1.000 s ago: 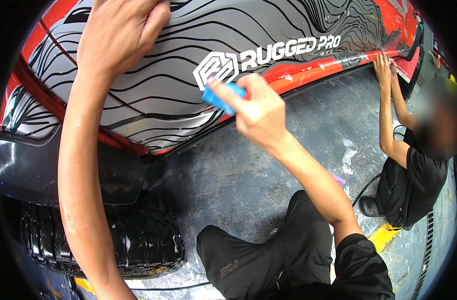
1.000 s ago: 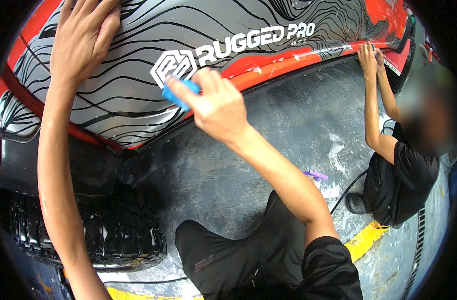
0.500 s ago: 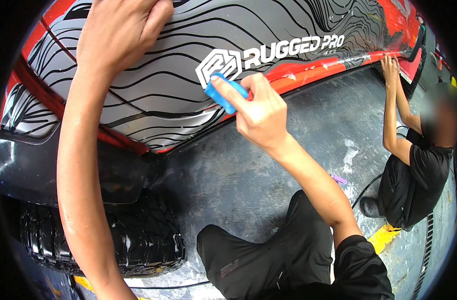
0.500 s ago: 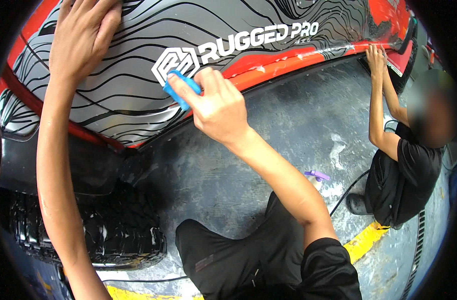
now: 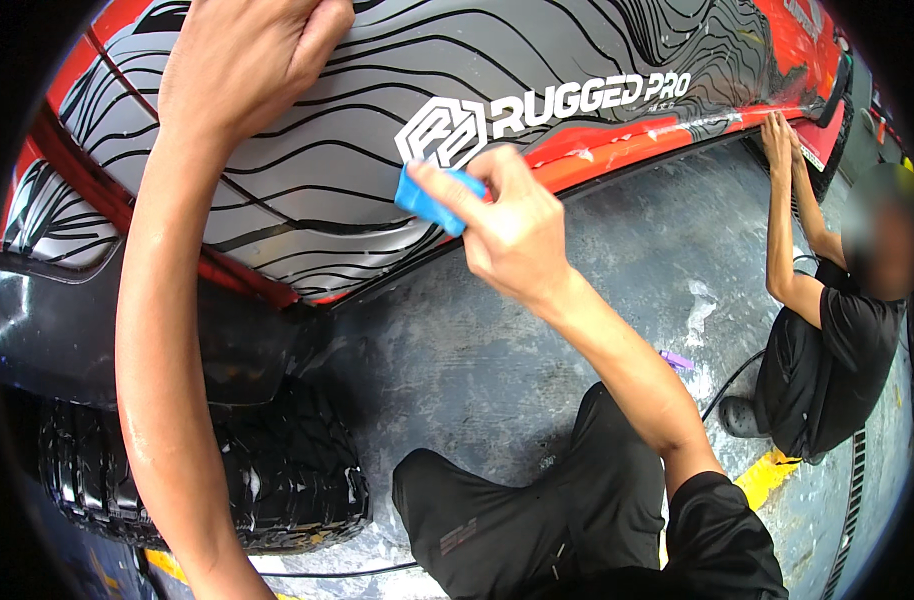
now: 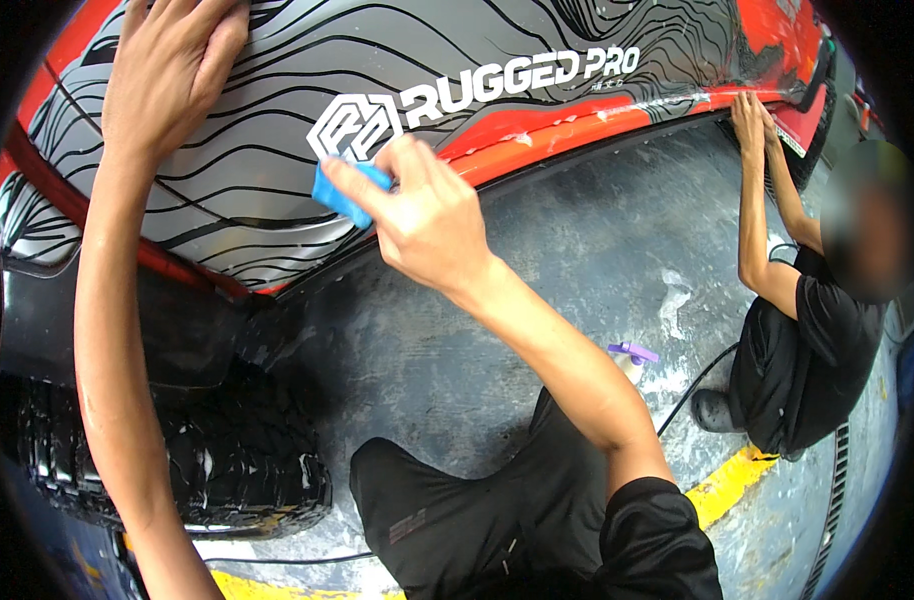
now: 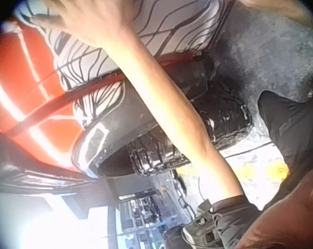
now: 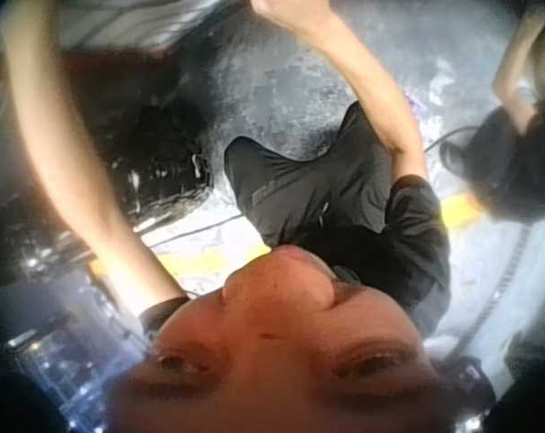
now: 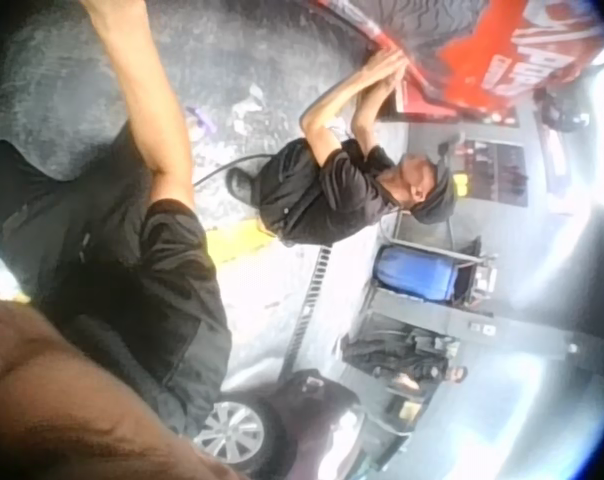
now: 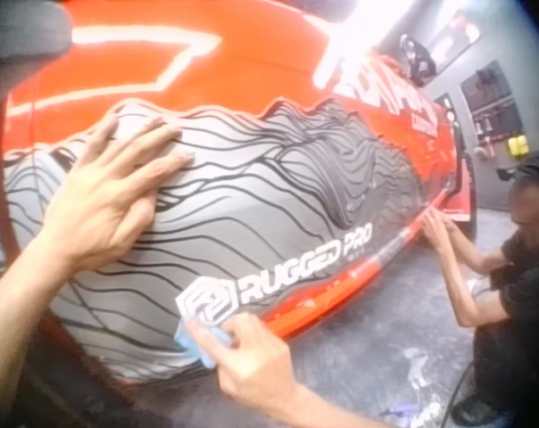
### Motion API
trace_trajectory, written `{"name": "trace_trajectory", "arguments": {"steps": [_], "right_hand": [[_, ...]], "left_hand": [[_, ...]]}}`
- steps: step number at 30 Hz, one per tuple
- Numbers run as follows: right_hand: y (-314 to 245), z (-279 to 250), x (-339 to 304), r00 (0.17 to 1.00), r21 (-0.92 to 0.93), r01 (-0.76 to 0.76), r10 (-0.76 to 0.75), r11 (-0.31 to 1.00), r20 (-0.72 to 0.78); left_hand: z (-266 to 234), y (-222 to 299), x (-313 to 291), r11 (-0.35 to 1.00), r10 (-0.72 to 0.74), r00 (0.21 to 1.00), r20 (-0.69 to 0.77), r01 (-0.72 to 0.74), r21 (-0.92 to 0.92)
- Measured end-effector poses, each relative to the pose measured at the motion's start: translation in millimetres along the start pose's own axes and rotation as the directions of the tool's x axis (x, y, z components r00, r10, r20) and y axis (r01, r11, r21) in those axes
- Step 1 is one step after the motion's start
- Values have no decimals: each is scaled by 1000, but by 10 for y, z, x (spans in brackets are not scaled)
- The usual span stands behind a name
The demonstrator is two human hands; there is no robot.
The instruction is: The person applies a patterned vinyl wrap to the side of a red vehicle. They use a blue squeegee to smooth the material and remove air bubbles, while another person assists by spraying a liquid solution onto the surface.
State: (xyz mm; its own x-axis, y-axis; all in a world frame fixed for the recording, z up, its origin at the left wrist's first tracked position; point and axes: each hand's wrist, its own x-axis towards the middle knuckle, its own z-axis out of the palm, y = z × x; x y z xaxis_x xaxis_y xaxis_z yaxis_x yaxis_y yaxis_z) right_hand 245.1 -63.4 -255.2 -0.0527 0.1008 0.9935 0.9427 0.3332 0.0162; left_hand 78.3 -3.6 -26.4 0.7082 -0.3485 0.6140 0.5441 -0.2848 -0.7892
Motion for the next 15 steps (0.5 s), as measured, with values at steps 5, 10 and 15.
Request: {"name": "trace_trajectory", "arguments": {"steps": [5, 10, 15], "right_hand": [[55, 80, -70, 993, -13, 100, -99, 995, 60], [40, 177, 121, 990, -22, 125, -126, 992, -63], [43, 176, -17, 987, -30, 161, -160, 987, 32]], "left_hand": [[80, -56, -17, 999, 28, 999, -38, -27, 29], [40, -55, -7, 1000, 2, 1000, 8, -2, -15], [92, -15, 5, 1000, 24, 1000, -20, -24, -13]]}}
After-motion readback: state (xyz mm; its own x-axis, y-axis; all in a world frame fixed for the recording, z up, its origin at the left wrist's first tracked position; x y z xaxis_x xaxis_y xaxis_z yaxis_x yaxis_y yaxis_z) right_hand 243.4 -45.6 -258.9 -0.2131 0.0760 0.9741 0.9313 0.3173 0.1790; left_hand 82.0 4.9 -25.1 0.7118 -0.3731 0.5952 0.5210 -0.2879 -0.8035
